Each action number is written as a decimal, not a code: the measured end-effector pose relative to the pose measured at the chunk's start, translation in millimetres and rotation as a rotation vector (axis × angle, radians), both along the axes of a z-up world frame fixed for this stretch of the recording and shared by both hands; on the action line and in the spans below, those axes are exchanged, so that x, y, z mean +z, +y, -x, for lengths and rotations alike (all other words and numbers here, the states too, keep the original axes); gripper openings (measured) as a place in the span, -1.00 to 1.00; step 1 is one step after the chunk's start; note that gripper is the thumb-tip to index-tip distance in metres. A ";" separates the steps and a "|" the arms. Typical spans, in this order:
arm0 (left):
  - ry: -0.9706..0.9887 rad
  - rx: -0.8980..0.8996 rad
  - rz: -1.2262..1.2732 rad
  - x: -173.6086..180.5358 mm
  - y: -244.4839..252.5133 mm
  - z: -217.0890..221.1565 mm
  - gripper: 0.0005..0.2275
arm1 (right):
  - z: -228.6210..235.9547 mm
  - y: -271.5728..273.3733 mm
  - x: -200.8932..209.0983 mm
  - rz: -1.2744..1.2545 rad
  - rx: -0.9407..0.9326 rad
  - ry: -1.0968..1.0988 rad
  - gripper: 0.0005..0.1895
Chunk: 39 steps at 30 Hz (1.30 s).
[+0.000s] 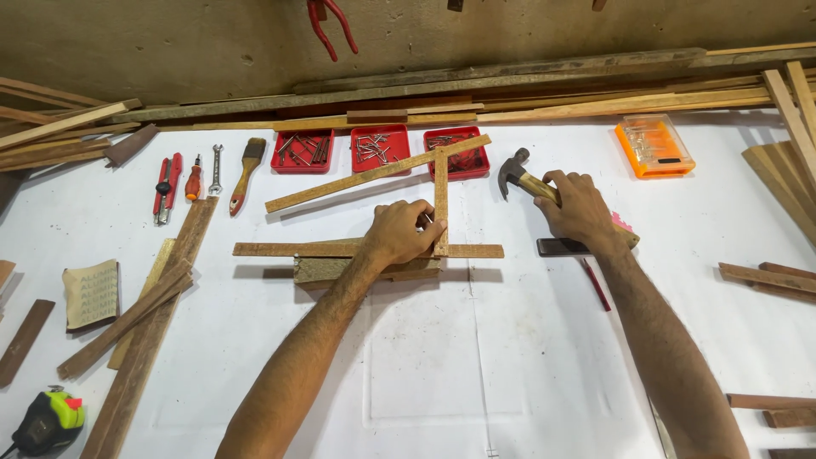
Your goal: The person measures and marks thin wooden strips with a tape measure, steel ruler, try square and pencil, then aligns the strips into a rectangular frame on the workbench and hammers nails to fasten the joints, repositioning the frame as they work.
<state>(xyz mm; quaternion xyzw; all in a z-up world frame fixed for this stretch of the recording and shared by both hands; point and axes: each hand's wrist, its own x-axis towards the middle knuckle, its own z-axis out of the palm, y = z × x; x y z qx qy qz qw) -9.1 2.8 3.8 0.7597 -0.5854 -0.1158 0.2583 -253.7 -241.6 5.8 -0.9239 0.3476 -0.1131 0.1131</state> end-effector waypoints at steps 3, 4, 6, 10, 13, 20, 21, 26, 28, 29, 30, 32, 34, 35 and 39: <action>0.018 0.003 0.006 -1.3 0.0 0.9 -0.66 | 0.3 1.3 -0.8 0.093 -0.014 0.012 -0.51; 0.015 0.006 0.006 -4.5 -2.2 -1.0 -0.66 | 2.0 7.5 -0.4 0.093 -0.011 0.009 -0.51; 0.076 0.010 0.024 -10.4 -6.1 -3.2 -0.66 | 6.9 20.2 1.7 0.339 0.069 -0.216 -0.59; 0.219 0.015 0.087 -3.0 -9.4 -12.4 -0.68 | 11.1 89.2 45.1 -0.073 -0.017 -0.321 -0.64; 0.393 0.058 0.171 24.2 -10.4 -17.2 -0.72 | 13.7 123.2 53.0 -0.361 -0.158 -0.208 -0.61; 0.433 0.222 0.275 87.2 6.1 0.3 -0.75 | -20.4 198.7 45.5 -0.811 0.219 -0.348 -0.48; 0.433 0.246 0.284 88.2 9.8 2.6 -0.75 | -29.7 215.8 49.3 -0.847 0.251 -0.381 -0.43; 0.491 0.291 0.335 99.2 30.6 16.9 -0.75 | -71.7 252.6 34.9 -1.117 0.279 -0.697 -0.45; 0.549 0.303 0.339 108.9 40.6 19.4 -0.75 | -88.4 256.1 26.7 -1.189 0.258 -0.826 -0.46; 0.557 0.321 0.358 113.6 46.1 19.7 -0.75 | -95.7 257.7 26.3 -1.158 0.127 -0.863 -0.49; 0.565 0.340 0.377 118.3 51.3 19.7 -0.75 | -103.2 259.0 26.0 -1.124 -0.005 -0.896 -0.49; 0.534 0.346 0.398 129.5 56.4 13.6 -0.74 | -107.0 275.5 56.1 -1.139 -0.041 -0.882 -0.54; 0.505 0.353 0.420 136.6 60.6 7.5 -0.74 | -112.4 285.6 72.9 -1.152 -0.077 -0.866 -0.59; 0.507 0.353 0.440 139.6 60.8 3.8 -0.74 | -116.7 286.0 75.8 -1.149 -0.008 -0.864 -0.65; 0.515 0.335 0.514 149.1 68.5 -3.8 -0.73 | -132.0 275.0 70.9 -0.971 0.109 -0.931 -0.66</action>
